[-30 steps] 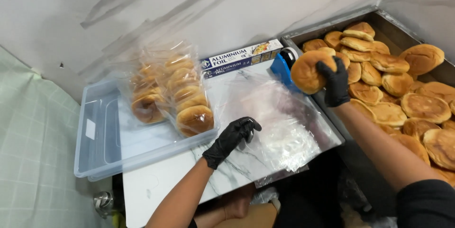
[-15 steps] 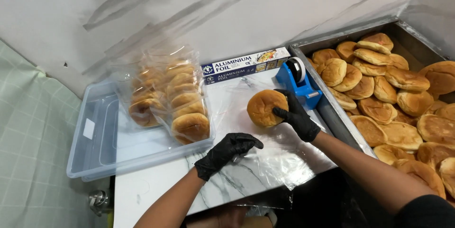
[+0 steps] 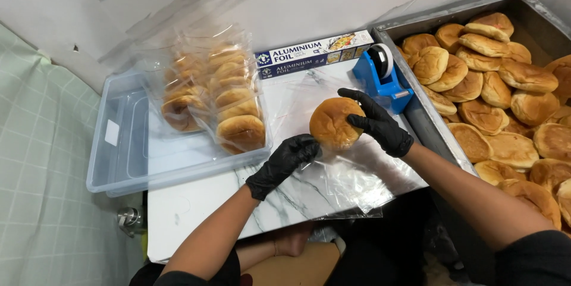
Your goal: Packing individual bread buns into plastic bags from a large metal tray at a bakery packaging station.
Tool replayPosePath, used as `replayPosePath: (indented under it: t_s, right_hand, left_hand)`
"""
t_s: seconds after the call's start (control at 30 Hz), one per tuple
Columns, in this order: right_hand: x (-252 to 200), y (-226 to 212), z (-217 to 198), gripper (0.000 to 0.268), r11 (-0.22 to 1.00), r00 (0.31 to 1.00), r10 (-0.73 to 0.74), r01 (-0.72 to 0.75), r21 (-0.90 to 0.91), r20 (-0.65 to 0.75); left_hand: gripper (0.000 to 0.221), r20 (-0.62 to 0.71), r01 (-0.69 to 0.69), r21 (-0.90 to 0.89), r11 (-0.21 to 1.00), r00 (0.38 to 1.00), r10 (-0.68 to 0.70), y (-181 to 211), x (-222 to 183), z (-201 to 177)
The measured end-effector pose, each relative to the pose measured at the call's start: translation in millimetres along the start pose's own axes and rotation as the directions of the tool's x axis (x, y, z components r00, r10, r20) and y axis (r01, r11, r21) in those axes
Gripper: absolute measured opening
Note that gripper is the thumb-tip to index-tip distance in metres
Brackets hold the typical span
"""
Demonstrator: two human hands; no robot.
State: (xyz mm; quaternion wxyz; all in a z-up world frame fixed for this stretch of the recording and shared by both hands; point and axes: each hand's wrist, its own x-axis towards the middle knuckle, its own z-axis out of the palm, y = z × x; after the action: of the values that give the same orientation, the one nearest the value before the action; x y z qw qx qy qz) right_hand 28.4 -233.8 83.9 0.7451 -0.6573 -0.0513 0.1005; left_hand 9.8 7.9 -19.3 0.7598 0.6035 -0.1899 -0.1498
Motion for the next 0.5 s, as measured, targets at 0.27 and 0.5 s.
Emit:
replayPosePath:
  t_s: [0.27,0.5]
  right_hand:
    - [-15,-21,14,0.051,0.954,0.982,-0.151,0.174,-0.244,0.109]
    - [-24,-27,21,0.049,0.935,0.971,-0.012,0.095,-0.341,0.238]
  left_hand:
    - [0.007,-0.066,-0.137,0.025,0.990,0.988,0.138,-16,7,-6]
    - [0.008,-0.122,-0.228,0.089,0.970,0.964,0.237,-19,10,-5]
